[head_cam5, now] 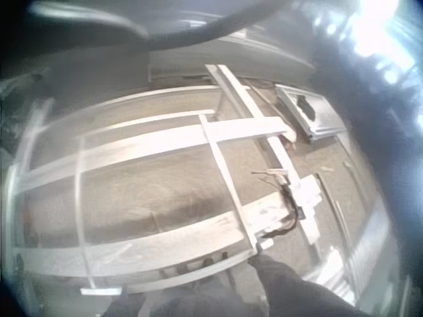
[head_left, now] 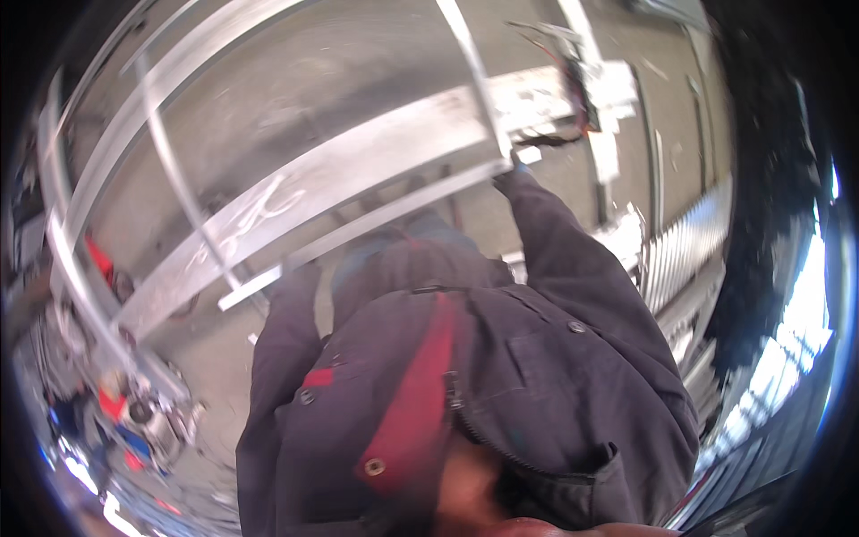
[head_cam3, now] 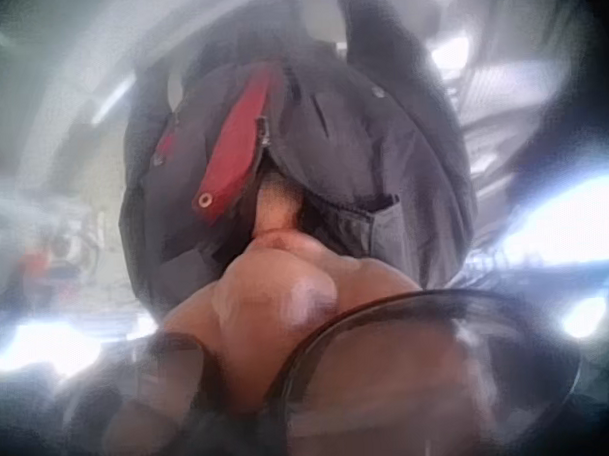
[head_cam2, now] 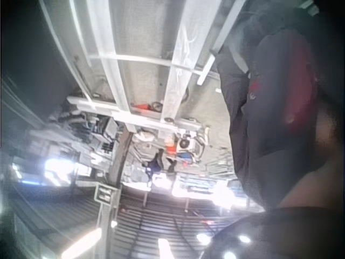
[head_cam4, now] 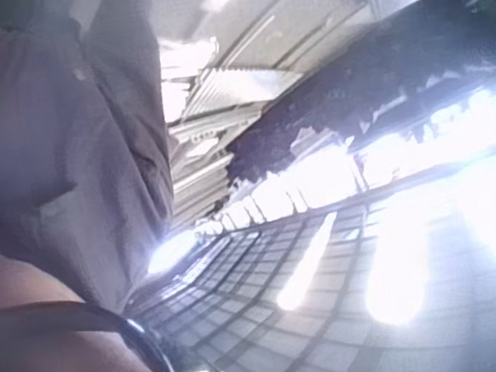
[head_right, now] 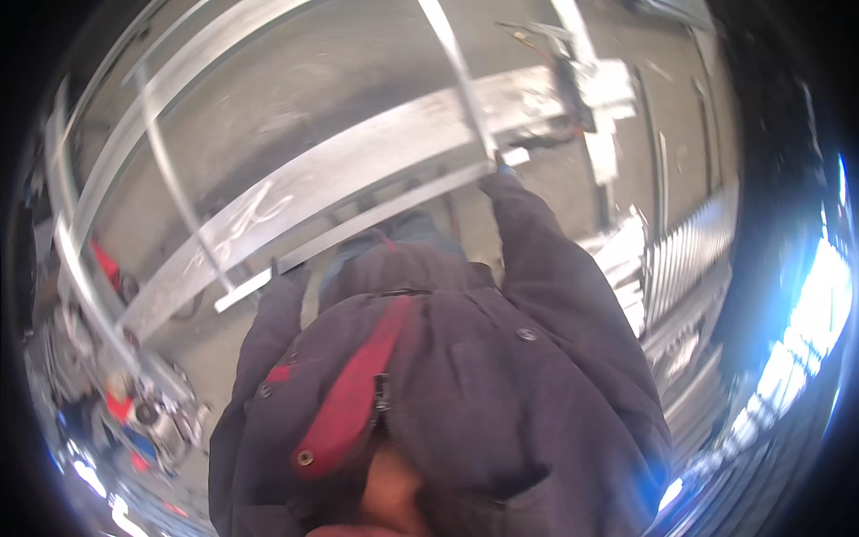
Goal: The person assembles a metal frame by placing and aligning metal bars on a workbench. They use a handheld tool to apply adhesive or sealant along the joints, then position additional bars to form a grid-like structure. The person repeatedly adjusts and repositions the bars to ensure alignment.
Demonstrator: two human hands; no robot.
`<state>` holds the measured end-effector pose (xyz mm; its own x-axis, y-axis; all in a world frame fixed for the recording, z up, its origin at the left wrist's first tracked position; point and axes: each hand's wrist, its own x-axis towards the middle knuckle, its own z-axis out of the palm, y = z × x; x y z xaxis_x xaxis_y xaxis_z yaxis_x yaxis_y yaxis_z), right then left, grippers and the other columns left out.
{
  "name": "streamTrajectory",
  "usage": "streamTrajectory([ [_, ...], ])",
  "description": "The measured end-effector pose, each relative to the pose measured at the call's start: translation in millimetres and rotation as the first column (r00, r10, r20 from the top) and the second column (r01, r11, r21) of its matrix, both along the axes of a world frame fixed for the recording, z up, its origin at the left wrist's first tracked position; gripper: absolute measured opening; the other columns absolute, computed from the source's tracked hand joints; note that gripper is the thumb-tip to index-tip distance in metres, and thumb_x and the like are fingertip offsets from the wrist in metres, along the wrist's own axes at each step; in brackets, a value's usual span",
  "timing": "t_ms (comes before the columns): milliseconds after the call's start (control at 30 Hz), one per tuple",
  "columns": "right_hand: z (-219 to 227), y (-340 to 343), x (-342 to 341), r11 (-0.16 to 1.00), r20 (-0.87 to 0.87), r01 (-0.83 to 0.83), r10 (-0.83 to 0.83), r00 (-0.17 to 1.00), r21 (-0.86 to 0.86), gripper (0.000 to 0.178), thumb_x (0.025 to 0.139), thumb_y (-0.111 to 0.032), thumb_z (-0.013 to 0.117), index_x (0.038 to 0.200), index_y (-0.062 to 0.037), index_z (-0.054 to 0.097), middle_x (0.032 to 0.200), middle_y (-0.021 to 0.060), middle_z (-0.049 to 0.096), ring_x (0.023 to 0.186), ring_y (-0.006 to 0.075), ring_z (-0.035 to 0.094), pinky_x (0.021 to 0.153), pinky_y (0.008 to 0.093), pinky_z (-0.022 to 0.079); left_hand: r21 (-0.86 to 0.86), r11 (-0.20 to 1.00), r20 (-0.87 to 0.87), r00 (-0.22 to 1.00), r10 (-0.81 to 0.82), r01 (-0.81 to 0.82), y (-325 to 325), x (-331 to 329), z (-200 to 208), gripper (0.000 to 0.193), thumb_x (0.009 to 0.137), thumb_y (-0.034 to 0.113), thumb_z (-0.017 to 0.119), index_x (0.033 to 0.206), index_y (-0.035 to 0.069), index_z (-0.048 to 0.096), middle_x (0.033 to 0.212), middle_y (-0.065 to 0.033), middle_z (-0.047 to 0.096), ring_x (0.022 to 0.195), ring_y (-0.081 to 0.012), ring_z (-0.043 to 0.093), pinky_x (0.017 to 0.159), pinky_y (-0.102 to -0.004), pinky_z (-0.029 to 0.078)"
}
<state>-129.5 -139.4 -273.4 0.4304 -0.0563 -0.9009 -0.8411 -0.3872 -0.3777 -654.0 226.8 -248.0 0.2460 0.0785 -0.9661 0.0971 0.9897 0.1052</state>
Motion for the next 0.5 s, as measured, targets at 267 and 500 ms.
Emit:
streamTrajectory([
  [267,-9,16,24,0.955,0.078,-0.124,0.15,0.986,-0.27,0.058,0.099,-0.049,0.054,0.129,-0.0006,0.058,0.121,0.0159,0.068,0.098,0.029,0.072,0.072,0.0455,0.055,-0.017,0.962,-0.213,0.942,0.261,-0.271,-8,25,-6,0.066,0.108,0.059,0.033,0.157,0.015,0.037,0.166,-0.0047,0.035,0.157,-0.0182,0.022,0.126,-0.0445,0.023],
  [500,4,12,13,0.976,0.015,-0.174,0.177,0.984,-0.134,0.052,0.102,-0.048,0.049,0.129,-0.0055,0.063,0.119,0.0099,0.071,0.096,0.0257,0.073,0.074,0.0444,0.056,-0.081,0.901,-0.193,0.893,0.406,-0.427,-1,7,-41,0.064,0.102,0.054,0.048,0.151,0.013,0.045,0.154,-0.0049,0.048,0.144,-0.0207,0.041,0.116,-0.0381,0.037],
])
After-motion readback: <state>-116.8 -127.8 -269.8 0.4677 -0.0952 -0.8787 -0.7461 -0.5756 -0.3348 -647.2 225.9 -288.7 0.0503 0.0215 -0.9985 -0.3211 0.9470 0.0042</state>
